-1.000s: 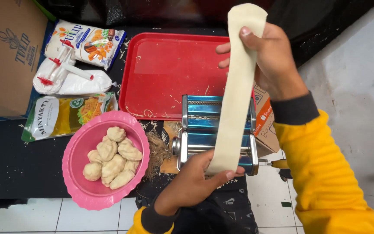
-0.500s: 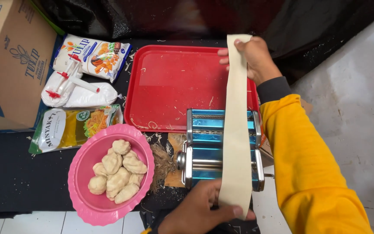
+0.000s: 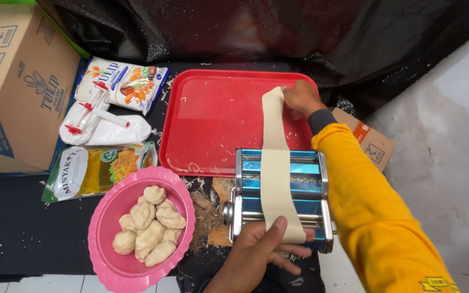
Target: Using a manual pasta machine to flatten pieces of dough into thin sheets by feeding them through rollers and cranking a handle.
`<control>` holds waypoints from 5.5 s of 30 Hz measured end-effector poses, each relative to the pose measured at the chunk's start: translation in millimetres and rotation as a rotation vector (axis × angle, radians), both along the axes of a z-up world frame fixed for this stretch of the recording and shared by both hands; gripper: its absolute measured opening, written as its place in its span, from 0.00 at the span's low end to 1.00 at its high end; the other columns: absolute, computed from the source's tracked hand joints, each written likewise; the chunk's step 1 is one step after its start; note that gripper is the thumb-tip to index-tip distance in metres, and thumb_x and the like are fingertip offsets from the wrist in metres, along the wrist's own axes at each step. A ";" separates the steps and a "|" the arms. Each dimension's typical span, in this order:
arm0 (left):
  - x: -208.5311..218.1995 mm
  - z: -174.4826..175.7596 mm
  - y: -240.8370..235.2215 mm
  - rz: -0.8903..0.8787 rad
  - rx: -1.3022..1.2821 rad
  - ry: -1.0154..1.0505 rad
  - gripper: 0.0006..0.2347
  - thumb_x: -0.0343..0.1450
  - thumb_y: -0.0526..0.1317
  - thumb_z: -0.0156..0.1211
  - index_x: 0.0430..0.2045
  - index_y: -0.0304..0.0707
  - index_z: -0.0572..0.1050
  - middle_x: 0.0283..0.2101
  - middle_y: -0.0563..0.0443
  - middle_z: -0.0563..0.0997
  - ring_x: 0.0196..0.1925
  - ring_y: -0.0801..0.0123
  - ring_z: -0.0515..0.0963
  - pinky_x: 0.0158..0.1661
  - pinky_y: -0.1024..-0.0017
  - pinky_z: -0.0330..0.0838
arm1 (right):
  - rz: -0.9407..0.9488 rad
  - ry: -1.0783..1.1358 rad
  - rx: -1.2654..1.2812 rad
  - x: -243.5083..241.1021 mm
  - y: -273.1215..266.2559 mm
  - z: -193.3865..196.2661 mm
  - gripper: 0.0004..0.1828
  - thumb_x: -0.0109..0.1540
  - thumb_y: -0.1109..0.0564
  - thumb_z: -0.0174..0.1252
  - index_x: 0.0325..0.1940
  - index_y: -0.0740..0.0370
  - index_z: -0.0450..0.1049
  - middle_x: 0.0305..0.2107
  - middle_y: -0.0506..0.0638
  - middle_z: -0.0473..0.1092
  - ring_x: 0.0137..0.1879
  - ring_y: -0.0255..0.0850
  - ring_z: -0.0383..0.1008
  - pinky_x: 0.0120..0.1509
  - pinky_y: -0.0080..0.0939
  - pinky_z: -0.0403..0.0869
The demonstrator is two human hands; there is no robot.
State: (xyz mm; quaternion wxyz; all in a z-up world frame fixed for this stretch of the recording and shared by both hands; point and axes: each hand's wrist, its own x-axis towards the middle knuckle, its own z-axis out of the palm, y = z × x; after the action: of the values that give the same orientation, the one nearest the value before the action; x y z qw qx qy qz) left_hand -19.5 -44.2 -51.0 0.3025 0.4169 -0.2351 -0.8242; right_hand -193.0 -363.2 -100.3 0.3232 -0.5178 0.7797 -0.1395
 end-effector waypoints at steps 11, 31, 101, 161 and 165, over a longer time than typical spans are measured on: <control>-11.3 -8.9 -5.3 0.098 -0.043 0.149 0.17 0.71 0.35 0.51 0.46 0.13 0.79 0.47 0.27 0.86 0.47 0.43 0.87 0.47 0.60 0.84 | 0.735 -0.033 -0.787 -23.7 234.3 97.0 0.10 0.68 0.54 0.52 0.40 0.60 0.77 0.29 0.48 0.74 0.34 0.39 0.71 0.41 0.41 0.69; -1.7 7.5 -22.8 0.070 -0.227 0.137 0.24 0.73 0.44 0.51 0.62 0.27 0.69 0.54 0.30 0.83 0.53 0.50 0.84 0.53 0.59 0.81 | 0.666 0.166 -1.175 -2.8 360.0 35.4 0.06 0.61 0.52 0.65 0.41 0.52 0.79 0.44 0.51 0.74 0.46 0.46 0.75 0.49 0.45 0.75; 47.8 -92.8 8.4 0.611 -0.781 -0.427 0.20 0.75 0.46 0.55 0.57 0.29 0.73 0.56 0.39 0.77 0.61 0.54 0.80 0.63 0.65 0.75 | 0.042 -0.068 -1.085 4.8 350.7 -40.8 0.05 0.71 0.60 0.50 0.44 0.64 0.69 0.50 0.59 0.76 0.59 0.51 0.66 0.57 0.44 0.71; -9.1 14.3 -238.2 -0.156 -0.849 0.005 0.17 0.75 0.26 0.53 0.57 0.44 0.75 0.51 0.43 0.86 0.46 0.68 0.87 0.39 0.72 0.86 | 0.203 0.366 -0.181 -158.6 235.1 -7.9 0.10 0.57 0.56 0.60 0.26 0.54 0.65 0.24 0.45 0.76 0.42 0.40 0.76 0.42 0.39 0.70; -9.9 9.1 -241.1 -0.092 -0.848 -0.121 0.14 0.75 0.31 0.56 0.55 0.45 0.76 0.52 0.44 0.84 0.52 0.66 0.86 0.39 0.75 0.85 | 0.327 0.473 0.232 -128.4 243.2 -22.6 0.19 0.64 0.39 0.57 0.37 0.57 0.77 0.32 0.53 0.77 0.41 0.45 0.77 0.45 0.43 0.77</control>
State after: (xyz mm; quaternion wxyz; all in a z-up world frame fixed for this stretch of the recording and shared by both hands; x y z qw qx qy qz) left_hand -29.4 -285.3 -41.9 0.3958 0.2922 -0.5887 -0.6413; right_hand -321.4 -120.0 -122.9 0.2077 -0.6142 0.7504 0.1286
